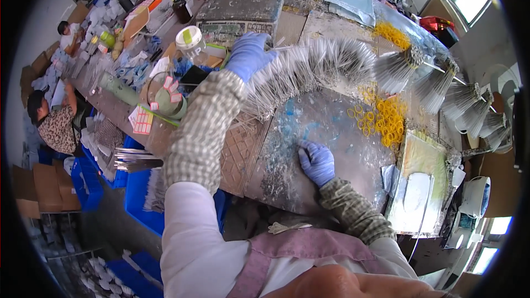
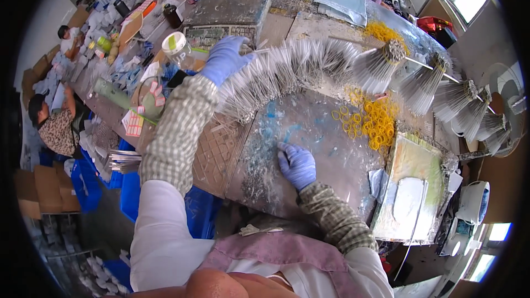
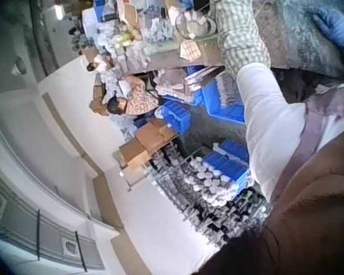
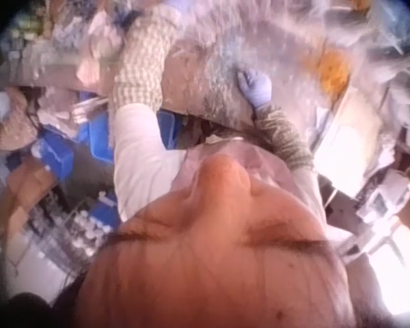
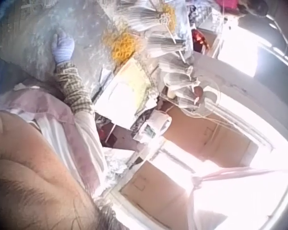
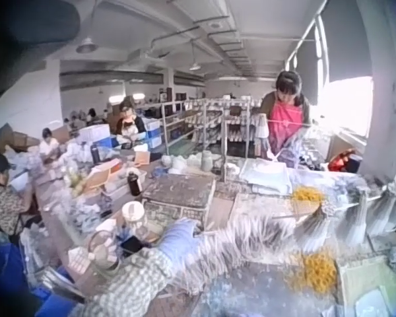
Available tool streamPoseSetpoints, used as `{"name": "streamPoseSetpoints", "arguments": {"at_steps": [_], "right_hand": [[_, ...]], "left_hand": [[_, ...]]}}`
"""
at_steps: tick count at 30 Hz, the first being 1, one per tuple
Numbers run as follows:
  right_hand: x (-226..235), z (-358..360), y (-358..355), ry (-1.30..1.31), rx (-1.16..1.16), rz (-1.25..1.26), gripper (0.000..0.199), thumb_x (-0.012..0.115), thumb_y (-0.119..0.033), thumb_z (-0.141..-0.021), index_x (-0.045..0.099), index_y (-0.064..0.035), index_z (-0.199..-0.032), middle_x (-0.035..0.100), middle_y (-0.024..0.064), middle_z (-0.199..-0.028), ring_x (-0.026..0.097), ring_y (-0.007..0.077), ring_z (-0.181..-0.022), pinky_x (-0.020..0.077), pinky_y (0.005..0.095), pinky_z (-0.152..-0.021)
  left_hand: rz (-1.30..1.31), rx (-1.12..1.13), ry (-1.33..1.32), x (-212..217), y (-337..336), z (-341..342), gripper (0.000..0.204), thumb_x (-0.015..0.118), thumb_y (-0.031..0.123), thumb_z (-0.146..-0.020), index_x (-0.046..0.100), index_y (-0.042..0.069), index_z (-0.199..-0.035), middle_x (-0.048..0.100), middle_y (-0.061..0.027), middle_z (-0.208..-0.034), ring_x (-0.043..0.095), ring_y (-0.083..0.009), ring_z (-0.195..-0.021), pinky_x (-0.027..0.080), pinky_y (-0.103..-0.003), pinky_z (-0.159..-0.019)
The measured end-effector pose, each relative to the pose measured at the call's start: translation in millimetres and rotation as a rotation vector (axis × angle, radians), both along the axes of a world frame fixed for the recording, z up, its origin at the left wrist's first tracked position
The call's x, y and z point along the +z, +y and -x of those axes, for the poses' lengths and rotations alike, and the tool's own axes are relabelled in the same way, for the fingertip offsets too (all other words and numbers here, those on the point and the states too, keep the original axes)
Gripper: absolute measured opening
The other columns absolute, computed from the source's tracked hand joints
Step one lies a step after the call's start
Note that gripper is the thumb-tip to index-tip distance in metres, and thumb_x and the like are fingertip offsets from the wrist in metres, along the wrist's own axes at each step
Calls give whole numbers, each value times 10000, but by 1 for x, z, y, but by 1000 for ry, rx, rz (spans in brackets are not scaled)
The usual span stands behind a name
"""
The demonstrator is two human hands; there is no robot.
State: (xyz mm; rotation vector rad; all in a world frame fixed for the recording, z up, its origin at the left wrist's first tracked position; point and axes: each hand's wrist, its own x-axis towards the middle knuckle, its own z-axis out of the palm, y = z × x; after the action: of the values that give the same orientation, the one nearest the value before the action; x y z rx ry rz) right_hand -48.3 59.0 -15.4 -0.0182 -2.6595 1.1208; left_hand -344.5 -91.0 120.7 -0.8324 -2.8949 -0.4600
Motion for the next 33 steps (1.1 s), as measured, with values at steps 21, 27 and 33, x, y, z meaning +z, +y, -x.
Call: {"name": "streamPoseSetpoints", "arguments": {"at_steps": [21, 27, 33], "right_hand": [[-3, 3, 5, 39, 19, 65, 197, 626, -166, -870, 692, -54, -1017, 661, 170, -850, 646, 381, -790, 527, 447, -715], [-5, 2, 5, 75, 12, 64, 192, 622, -168, -874, 694, -56, -1011, 663, 178, -849, 645, 388, -794, 528, 449, -722], [-6, 3, 5, 58, -4, 46, 190, 613, -172, -880, 697, -55, -1005, 666, 181, -849, 650, 389, -801, 532, 445, -727]], "left_hand": [[211, -443, -648, -53, 18, 140, 459, 646, 388, -896, 670, 83, -1238, 685, -131, -1197, 621, -311, -1129, 464, -385, -994], [416, -395, -599, -21, 34, 121, 466, 720, 352, -824, 694, 59, -1185, 704, -136, -1159, 661, -303, -1070, 501, -399, -937], [447, -239, -510, -26, 42, 124, 490, 747, 328, -804, 682, 68, -1213, 707, -145, -1127, 653, -322, -1079, 490, -422, -955]]}}
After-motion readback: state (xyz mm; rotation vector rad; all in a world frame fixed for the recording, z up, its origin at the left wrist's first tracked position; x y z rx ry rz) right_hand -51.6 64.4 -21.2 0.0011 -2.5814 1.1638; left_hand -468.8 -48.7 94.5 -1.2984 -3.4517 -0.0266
